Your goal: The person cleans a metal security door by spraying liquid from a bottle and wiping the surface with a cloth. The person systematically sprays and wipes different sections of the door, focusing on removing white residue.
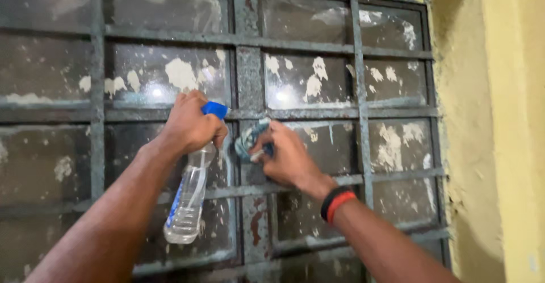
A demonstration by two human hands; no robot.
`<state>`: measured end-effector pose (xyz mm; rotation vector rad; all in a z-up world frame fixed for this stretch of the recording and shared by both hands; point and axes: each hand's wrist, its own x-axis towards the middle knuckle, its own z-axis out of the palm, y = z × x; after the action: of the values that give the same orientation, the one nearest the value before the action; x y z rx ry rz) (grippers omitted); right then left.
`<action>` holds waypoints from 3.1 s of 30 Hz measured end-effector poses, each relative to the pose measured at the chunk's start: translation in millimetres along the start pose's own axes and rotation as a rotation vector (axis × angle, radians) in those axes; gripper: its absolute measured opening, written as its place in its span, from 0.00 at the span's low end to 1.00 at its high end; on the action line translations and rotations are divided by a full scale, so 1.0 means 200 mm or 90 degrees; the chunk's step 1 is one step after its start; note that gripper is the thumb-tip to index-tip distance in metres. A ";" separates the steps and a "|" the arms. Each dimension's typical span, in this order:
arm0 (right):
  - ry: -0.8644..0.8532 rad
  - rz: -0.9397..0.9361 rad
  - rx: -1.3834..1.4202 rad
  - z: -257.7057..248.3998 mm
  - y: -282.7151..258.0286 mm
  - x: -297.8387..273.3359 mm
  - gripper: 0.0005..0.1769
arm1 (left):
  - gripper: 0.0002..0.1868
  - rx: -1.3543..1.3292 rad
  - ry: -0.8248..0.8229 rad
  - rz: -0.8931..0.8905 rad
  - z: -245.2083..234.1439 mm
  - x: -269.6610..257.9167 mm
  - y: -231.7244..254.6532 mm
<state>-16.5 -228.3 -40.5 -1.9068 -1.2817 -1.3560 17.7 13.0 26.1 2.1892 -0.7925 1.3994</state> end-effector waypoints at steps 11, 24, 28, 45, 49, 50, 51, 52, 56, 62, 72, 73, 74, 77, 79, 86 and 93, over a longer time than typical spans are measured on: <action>0.015 0.267 -0.074 0.10 -0.11 -0.17 0.09 | 0.12 0.087 -0.032 -0.283 -0.39 -0.34 0.17; 0.074 0.250 -0.134 0.31 0.06 -0.29 0.21 | 0.12 -0.101 -0.083 -0.254 -0.42 -0.52 -0.23; -0.017 0.215 -0.192 0.26 0.01 -0.30 0.25 | 0.16 -0.020 -0.034 -0.174 -0.45 -0.61 -0.28; 0.096 0.015 -0.197 0.48 -0.49 0.06 0.22 | 0.29 -0.090 0.049 -0.009 -0.14 -0.97 -0.30; 0.137 0.039 -0.347 0.69 -0.47 0.01 0.24 | 0.26 -0.089 0.040 -0.003 -0.13 -0.99 -0.31; 0.137 0.030 -0.329 0.73 -0.47 -0.04 0.23 | 0.25 -0.089 0.043 -0.003 -0.14 -0.98 -0.32; 0.135 0.023 -0.315 0.74 -0.47 -0.09 0.21 | 0.24 -0.095 0.043 -0.005 -0.14 -0.98 -0.31; 0.091 0.013 -0.311 0.73 -0.45 -0.11 0.19 | 0.23 -0.100 0.043 -0.006 -0.14 -0.97 -0.31; -0.056 -0.052 -0.335 0.57 -0.40 -0.07 0.15 | 0.21 -0.085 0.044 0.016 -0.14 -0.98 -0.29; 0.109 -0.014 -0.333 0.54 -0.31 0.07 0.10 | 0.18 -0.090 0.044 0.018 -0.14 -0.99 -0.30; 0.221 -0.026 -0.181 0.60 -0.42 -0.18 0.11 | 0.38 -0.245 -0.125 -0.201 -0.27 -0.96 -0.27; 0.199 0.000 -0.176 0.61 -0.45 -0.24 0.11 | 0.39 -0.308 -0.178 -0.246 -0.29 -0.98 -0.27; 0.177 0.025 -0.170 0.64 -0.47 -0.31 0.11 | 0.41 -0.370 -0.184 -0.214 -0.30 -1.01 -0.28; -0.003 0.066 -0.141 0.75 -0.54 -0.50 0.13 | 0.35 -0.433 -0.187 -0.136 -0.31 -1.10 -0.30; -0.056 0.055 -0.138 0.80 -0.62 -0.62 0.14 | 0.19 -0.305 -0.172 -0.114 -0.33 -1.19 -0.30; 0.136 0.145 -0.343 0.76 -0.60 -0.53 0.14 | 0.10 -0.589 -0.121 -0.476 -0.35 -1.33 -0.31; 0.060 0.181 -0.248 0.92 -0.69 -0.67 0.16 | 0.12 -0.141 -0.144 -0.435 -0.40 -1.29 -0.34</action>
<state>-63.1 -76.8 -254.8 -2.1464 -0.7016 -1.6022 -77.0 174.2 -179.8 2.1589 -0.2005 0.7036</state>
